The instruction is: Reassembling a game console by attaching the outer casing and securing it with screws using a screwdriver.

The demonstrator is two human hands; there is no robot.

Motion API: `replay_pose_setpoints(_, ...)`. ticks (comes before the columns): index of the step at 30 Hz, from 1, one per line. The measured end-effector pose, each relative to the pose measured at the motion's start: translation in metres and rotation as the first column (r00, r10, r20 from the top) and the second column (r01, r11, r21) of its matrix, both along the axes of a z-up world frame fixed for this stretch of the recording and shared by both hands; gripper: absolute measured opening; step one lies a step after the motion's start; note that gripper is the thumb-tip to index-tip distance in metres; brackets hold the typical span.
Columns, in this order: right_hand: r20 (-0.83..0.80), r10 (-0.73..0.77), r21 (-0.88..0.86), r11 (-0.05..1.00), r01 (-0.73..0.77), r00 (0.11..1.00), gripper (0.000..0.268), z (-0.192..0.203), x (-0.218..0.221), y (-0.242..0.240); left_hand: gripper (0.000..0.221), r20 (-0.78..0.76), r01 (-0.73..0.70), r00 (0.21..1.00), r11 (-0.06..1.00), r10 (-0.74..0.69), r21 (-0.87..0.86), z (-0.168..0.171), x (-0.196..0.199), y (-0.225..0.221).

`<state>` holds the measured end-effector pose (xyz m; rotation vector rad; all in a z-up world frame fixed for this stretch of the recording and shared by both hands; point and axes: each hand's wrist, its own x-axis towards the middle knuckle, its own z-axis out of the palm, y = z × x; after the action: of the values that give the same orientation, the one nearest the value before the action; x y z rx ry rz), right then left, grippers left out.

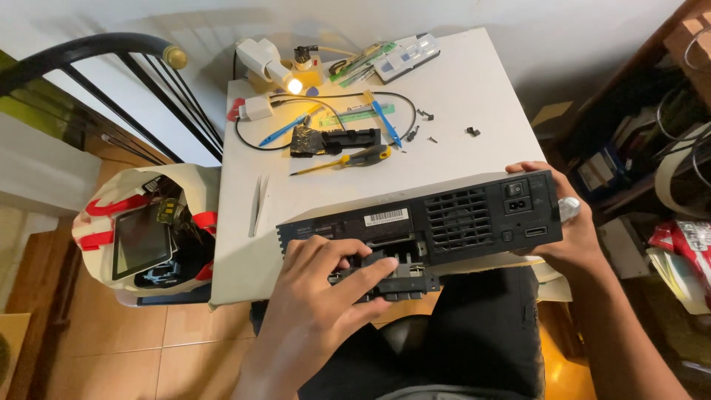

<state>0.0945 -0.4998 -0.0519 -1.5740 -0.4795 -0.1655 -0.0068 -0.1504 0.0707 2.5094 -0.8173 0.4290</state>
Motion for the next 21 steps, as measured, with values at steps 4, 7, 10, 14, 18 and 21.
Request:
replay_pose_setpoints(4,0.029,0.029,0.017,0.999,-0.029,0.999,0.103,0.000,0.002,-0.001,0.044,-0.031,-0.046,0.999,0.998,0.045,-0.033,-0.002,0.002,-0.002)
replay_pose_setpoints(7,0.055,0.029,-0.019,0.999,-0.028,0.998,0.101,0.003,0.001,0.001,0.048,-0.108,-0.028,0.994,0.998,0.021,-0.062,-0.002,0.002,-0.001)
replay_pose_setpoints(10,0.019,-0.019,-0.055,0.998,0.020,1.000,0.101,0.007,-0.003,0.002,0.046,-0.106,-0.031,0.994,0.994,0.020,-0.105,-0.002,0.000,0.001)
replay_pose_setpoints(14,0.115,0.035,-0.118,0.993,-0.021,0.993,0.103,0.000,0.007,-0.007,0.038,-0.219,0.121,0.960,0.966,-0.172,-0.229,0.013,-0.014,0.013)
replay_pose_setpoints(18,0.187,0.065,-0.197,0.980,-0.027,0.980,0.103,0.007,0.007,-0.005,0.035,-0.345,0.139,0.894,0.909,-0.285,-0.393,0.022,-0.032,0.016)
replay_pose_setpoints(21,0.107,0.005,-0.168,0.986,0.013,0.994,0.108,0.013,-0.001,0.002,0.035,-0.245,0.154,0.932,0.903,-0.268,-0.401,0.006,-0.032,0.019)
